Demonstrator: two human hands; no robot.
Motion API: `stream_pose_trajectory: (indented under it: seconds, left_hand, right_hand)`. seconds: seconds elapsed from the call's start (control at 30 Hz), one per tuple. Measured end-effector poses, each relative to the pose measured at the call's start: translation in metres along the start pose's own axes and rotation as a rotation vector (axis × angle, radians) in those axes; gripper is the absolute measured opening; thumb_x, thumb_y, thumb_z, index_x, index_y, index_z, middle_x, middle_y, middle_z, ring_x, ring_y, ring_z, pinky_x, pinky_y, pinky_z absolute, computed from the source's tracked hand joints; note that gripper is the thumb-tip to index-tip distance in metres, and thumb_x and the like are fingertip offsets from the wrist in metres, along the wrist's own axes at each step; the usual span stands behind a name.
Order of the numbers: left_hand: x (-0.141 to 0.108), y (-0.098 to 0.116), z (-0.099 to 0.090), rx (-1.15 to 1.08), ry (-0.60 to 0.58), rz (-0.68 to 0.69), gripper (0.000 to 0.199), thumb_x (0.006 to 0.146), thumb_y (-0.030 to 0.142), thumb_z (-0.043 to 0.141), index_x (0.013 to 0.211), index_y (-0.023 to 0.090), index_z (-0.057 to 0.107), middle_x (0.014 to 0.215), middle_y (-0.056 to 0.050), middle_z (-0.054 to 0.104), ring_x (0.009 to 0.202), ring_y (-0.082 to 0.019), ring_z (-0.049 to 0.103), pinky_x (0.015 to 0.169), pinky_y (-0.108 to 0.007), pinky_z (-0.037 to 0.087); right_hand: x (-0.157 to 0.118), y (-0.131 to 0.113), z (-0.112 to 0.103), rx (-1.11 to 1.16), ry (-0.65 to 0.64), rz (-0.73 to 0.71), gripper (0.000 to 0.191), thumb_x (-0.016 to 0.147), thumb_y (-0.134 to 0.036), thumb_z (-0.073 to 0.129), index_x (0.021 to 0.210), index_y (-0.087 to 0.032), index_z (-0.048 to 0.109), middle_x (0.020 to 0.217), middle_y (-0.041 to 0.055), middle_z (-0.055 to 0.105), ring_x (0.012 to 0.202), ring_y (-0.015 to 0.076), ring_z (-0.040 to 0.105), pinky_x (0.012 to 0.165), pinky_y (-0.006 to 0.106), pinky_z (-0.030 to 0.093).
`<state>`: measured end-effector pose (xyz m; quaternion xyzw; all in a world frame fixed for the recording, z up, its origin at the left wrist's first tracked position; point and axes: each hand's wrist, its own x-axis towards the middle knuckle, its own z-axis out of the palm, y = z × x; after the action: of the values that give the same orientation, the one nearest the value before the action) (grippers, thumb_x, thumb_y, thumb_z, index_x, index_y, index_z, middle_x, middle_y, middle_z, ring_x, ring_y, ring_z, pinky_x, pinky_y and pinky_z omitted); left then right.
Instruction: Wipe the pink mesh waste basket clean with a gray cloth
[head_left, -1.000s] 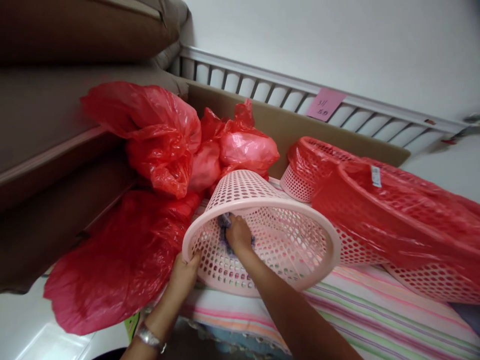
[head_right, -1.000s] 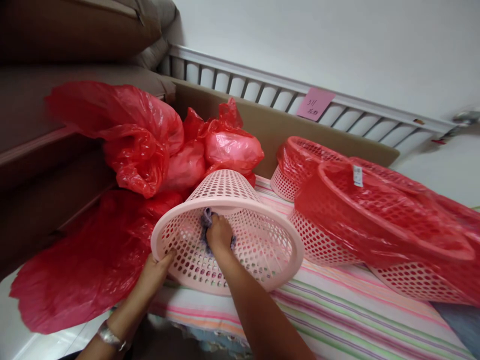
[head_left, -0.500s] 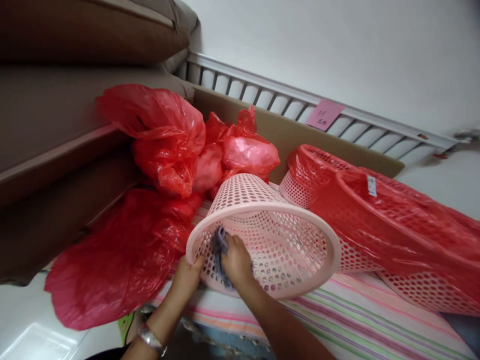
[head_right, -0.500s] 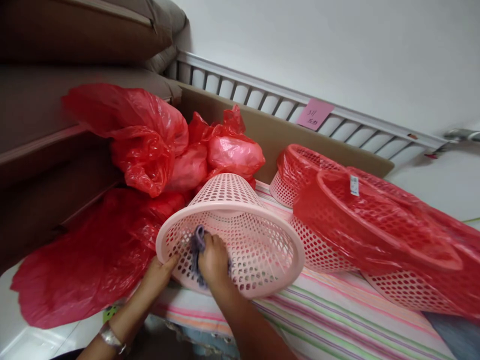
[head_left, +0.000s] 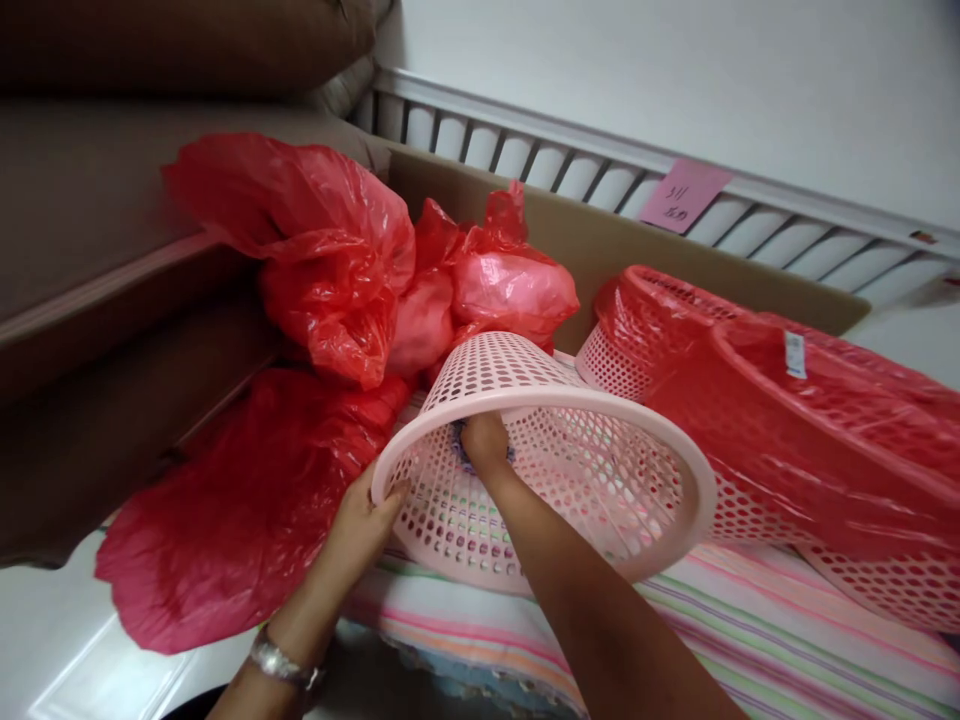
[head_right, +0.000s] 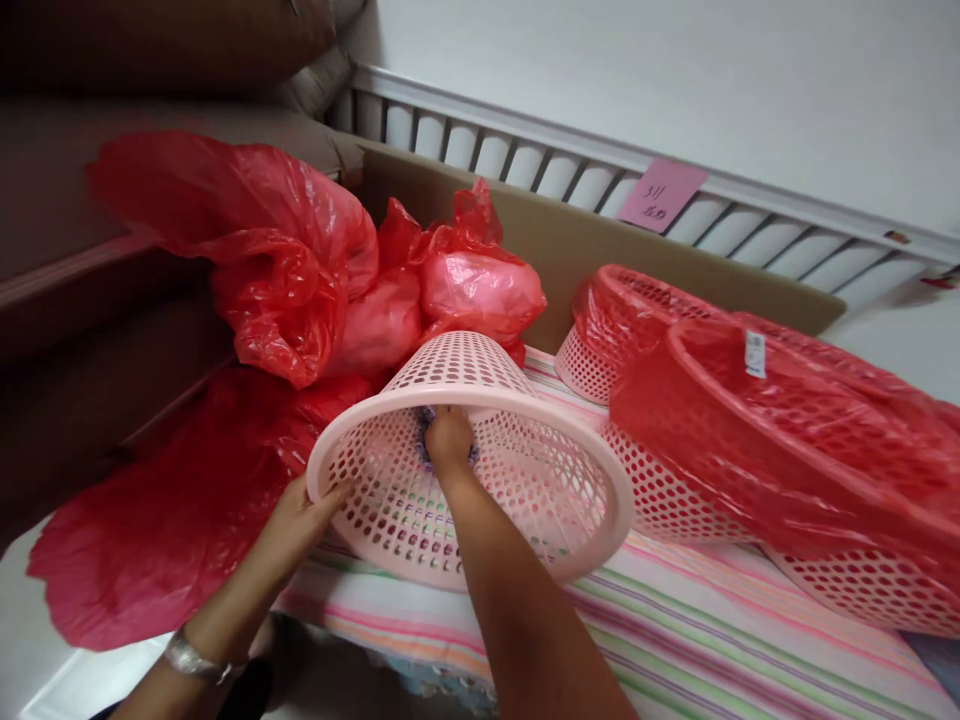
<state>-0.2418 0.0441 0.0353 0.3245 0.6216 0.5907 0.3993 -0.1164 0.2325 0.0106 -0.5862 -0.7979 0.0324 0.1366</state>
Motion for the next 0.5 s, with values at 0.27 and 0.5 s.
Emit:
stream_pose_trajectory:
  seconds: [0.27, 0.5]
  left_hand:
    - [0.008, -0.022, 0.006, -0.187, 0.038, -0.042, 0.052, 0.066, 0.037, 0.066, 0.111, 0.010, 0.066, 0.112, -0.013, 0.071, 0.105, -0.030, 0.064, 0.091, -0.038, 0.050]
    - [-0.004, -0.034, 0.011, -0.167, 0.059, -0.071, 0.040, 0.069, 0.038, 0.064, 0.095, 0.008, 0.070, 0.094, -0.013, 0.076, 0.098, -0.032, 0.067, 0.092, -0.042, 0.048]
  right_hand:
    - [-0.052, -0.010, -0.015, -0.035, -0.073, 0.010, 0.036, 0.075, -0.012, 0.049, 0.109, -0.017, 0.061, 0.099, 0.0105, 0.062, 0.093, 0.0236, 0.057, 0.075, 0.030, 0.040]
    - [-0.165, -0.016, -0.033, 0.168, -0.152, -0.156, 0.042, 0.066, -0.008, 0.052, 0.105, -0.021, 0.061, 0.106, 0.0063, 0.060, 0.102, 0.0217, 0.053, 0.087, 0.027, 0.038]
